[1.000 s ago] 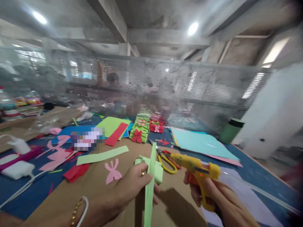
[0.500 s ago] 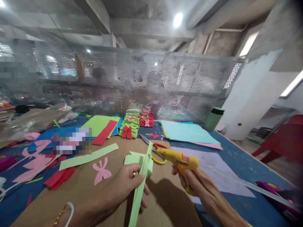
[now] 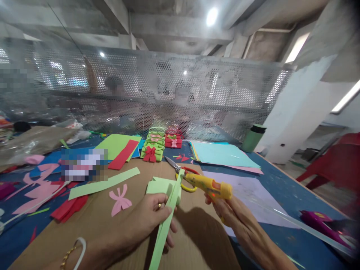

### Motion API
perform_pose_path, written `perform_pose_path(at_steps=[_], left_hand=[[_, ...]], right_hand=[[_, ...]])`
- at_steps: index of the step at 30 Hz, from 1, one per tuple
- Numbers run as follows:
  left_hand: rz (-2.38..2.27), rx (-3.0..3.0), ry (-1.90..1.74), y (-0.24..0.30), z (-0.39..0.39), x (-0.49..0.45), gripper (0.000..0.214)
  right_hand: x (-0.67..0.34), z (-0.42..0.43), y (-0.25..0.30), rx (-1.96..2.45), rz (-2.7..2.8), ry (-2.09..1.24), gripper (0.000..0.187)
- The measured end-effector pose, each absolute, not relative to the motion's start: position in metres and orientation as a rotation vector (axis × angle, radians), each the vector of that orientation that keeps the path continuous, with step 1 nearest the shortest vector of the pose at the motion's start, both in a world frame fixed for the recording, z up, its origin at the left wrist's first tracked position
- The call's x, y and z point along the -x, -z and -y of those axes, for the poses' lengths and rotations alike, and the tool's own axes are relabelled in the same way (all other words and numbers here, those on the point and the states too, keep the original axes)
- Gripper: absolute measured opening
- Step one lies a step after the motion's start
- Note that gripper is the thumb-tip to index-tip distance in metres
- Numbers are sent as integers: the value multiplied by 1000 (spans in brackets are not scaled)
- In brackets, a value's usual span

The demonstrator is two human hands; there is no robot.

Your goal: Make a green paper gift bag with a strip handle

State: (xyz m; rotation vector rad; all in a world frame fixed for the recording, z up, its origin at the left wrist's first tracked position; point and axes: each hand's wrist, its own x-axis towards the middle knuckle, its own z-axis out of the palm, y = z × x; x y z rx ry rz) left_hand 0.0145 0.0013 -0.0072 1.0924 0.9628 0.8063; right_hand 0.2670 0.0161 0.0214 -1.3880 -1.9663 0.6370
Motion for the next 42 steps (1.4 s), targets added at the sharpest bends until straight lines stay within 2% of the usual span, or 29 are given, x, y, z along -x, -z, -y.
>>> perform_pose_path(at_steps=[13, 32, 42], left_hand=[[-954, -1139, -807, 8, -1, -12, 25], [-973, -1142, -785, 7, 2, -12, 23], [-977, -1168, -812, 9, -1, -10, 25]], right_hand=[[-265, -18, -22, 1311, 2012, -536, 53], [-268, -18, -18, 1349, 2024, -420, 60], [-268, -15, -21, 1310, 2070, -451, 58]])
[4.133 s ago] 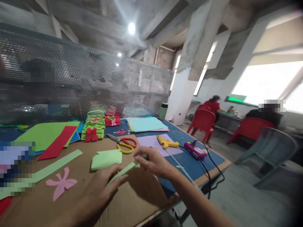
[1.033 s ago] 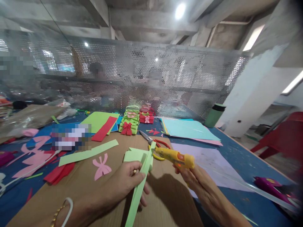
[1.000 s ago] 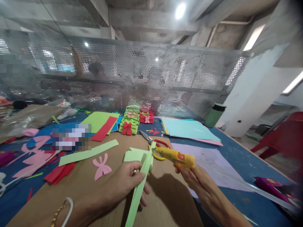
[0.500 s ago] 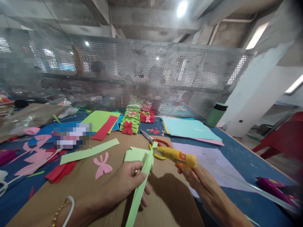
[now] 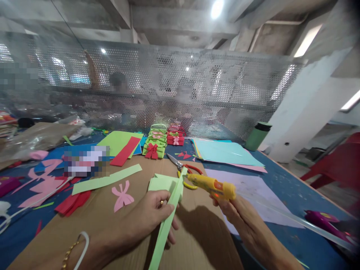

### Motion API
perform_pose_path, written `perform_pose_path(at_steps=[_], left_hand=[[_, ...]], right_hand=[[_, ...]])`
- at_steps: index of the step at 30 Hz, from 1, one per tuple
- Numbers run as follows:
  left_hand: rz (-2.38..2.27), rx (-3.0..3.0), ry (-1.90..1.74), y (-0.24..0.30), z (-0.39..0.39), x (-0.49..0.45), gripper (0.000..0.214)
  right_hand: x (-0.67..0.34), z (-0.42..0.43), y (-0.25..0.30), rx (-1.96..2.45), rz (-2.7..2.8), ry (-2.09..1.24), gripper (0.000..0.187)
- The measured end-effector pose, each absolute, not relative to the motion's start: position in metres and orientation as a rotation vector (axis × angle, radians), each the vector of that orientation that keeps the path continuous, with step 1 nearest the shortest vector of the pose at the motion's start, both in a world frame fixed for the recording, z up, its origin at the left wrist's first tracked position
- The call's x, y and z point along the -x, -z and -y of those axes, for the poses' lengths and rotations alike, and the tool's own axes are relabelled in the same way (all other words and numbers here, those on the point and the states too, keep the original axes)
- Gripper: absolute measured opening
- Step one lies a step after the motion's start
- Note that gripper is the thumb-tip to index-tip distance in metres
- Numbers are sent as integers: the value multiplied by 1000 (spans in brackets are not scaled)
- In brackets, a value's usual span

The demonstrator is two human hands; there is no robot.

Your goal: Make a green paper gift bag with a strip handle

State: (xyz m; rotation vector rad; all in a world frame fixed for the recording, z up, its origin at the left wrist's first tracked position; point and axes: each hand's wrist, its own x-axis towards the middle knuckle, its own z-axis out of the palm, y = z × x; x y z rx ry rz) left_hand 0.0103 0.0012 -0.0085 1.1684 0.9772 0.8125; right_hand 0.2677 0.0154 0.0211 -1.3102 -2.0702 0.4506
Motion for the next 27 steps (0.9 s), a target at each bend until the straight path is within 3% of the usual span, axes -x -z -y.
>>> perform_pose_path(at_steps=[18, 27], left_hand=[[-966, -1166, -824, 9, -5, -9, 23], [-966, -1175, -846, 9, -4, -6, 22]], right_hand=[[-280, -16, -8, 1330, 2188, -552, 43], [-272, -16, -16, 1271, 2242, -561, 46]])
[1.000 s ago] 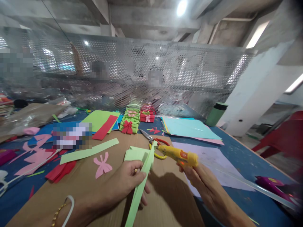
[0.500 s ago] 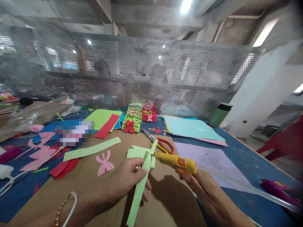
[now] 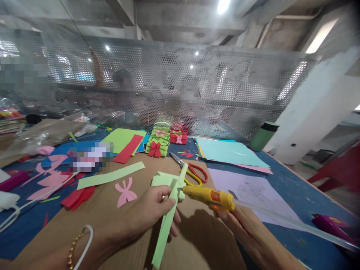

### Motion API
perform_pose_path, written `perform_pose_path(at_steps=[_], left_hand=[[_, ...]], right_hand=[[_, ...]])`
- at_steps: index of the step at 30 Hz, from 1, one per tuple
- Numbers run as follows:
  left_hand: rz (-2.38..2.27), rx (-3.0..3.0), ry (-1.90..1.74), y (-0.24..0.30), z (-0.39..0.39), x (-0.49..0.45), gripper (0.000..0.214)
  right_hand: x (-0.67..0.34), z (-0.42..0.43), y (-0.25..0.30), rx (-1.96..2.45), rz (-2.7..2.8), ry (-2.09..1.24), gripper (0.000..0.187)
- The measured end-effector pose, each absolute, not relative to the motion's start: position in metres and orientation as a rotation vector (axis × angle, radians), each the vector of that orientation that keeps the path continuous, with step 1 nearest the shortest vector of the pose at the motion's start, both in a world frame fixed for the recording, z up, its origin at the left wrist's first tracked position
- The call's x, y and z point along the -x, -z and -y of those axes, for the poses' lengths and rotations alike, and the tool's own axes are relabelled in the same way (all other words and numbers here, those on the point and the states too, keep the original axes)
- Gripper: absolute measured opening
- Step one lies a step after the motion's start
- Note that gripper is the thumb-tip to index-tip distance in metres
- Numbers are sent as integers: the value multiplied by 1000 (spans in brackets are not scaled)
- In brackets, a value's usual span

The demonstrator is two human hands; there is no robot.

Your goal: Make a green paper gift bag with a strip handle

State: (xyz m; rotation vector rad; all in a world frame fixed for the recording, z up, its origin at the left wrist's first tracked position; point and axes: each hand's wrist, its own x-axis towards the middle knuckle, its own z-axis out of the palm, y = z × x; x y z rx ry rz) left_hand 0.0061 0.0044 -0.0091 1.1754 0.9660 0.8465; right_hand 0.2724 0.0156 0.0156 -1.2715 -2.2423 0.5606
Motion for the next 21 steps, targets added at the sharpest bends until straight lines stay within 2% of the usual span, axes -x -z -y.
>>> perform_pose_path(at_steps=[12, 21], left_hand=[[-891, -1129, -837, 6, -6, -6, 17], [-895, -1125, -836, 4, -5, -6, 18]], right_hand=[[-280, -17, -8, 1357, 2231, -602, 35], [-281, -20, -7, 1365, 2237, -594, 39]])
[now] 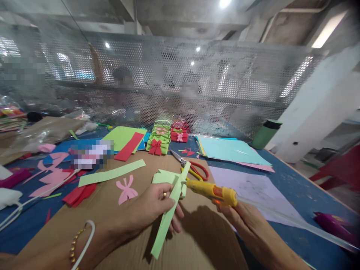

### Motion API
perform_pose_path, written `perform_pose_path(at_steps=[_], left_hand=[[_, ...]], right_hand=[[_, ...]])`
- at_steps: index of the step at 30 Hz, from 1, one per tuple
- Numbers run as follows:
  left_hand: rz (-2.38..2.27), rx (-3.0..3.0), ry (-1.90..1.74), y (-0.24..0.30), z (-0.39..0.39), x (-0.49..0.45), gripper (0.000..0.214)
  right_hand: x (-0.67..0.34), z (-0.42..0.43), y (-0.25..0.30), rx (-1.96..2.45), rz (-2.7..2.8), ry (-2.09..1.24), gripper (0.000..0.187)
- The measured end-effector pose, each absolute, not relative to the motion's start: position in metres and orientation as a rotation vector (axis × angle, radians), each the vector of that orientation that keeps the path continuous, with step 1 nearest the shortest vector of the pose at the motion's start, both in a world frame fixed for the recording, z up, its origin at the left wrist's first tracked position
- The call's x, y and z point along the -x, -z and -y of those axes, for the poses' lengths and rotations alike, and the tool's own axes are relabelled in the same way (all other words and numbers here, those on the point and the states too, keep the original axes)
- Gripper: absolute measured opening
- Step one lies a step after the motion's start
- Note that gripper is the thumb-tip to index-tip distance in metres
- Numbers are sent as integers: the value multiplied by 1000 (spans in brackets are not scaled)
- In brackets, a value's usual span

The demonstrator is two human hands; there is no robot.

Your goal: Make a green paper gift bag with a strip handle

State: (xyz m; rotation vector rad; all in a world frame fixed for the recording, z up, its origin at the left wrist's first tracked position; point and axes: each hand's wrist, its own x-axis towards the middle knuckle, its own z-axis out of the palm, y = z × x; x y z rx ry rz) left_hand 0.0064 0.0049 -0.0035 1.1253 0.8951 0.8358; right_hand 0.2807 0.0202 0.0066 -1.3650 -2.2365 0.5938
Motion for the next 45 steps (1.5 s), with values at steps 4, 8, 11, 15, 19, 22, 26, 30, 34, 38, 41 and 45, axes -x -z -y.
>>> perform_pose_path(at_steps=[4, 8, 11, 15, 19, 22, 26, 30, 34, 38, 41, 45], left_hand=[[-923, -1141, -855, 5, -7, -6, 18], [-912, -1157, -880, 5, -8, -7, 15], [-908, -1132, -869, 2, -8, -8, 15], [-818, -1103, -841, -1, -6, -7, 23], [-791, -1092, -844, 2, -6, -8, 31], [-806, -1070, -876, 4, -7, -7, 39], [-819, -1105, -902, 4, -9, -6, 44], [-840, -1089, -899, 2, -9, -8, 45], [-831, -1045, -894, 2, -9, -9, 48], [-835, -1072, -882, 3, -9, -8, 50], [-816, -1140, -898, 4, -10, -7, 53], [-787, -1182, -903, 5, -11, -6, 52]], right_hand=[[-280, -17, -9, 1367, 2290, -610, 41], [-279, -14, -8, 1401, 2322, -626, 45], [-280, -15, -6, 1412, 2328, -605, 47], [-284, -19, -5, 1375, 2316, -540, 45], [-283, -18, -6, 1356, 2322, -546, 43], [-279, -14, -9, 1344, 2351, -584, 42], [-274, -10, -14, 1337, 2364, -621, 42], [-275, -11, -14, 1392, 2346, -602, 46], [-277, -13, -10, 1414, 2309, -554, 46], [-277, -12, -9, 1378, 2344, -552, 41], [-273, -11, -14, 1301, 2373, -545, 35], [-268, -10, -19, 1279, 2391, -555, 38]])
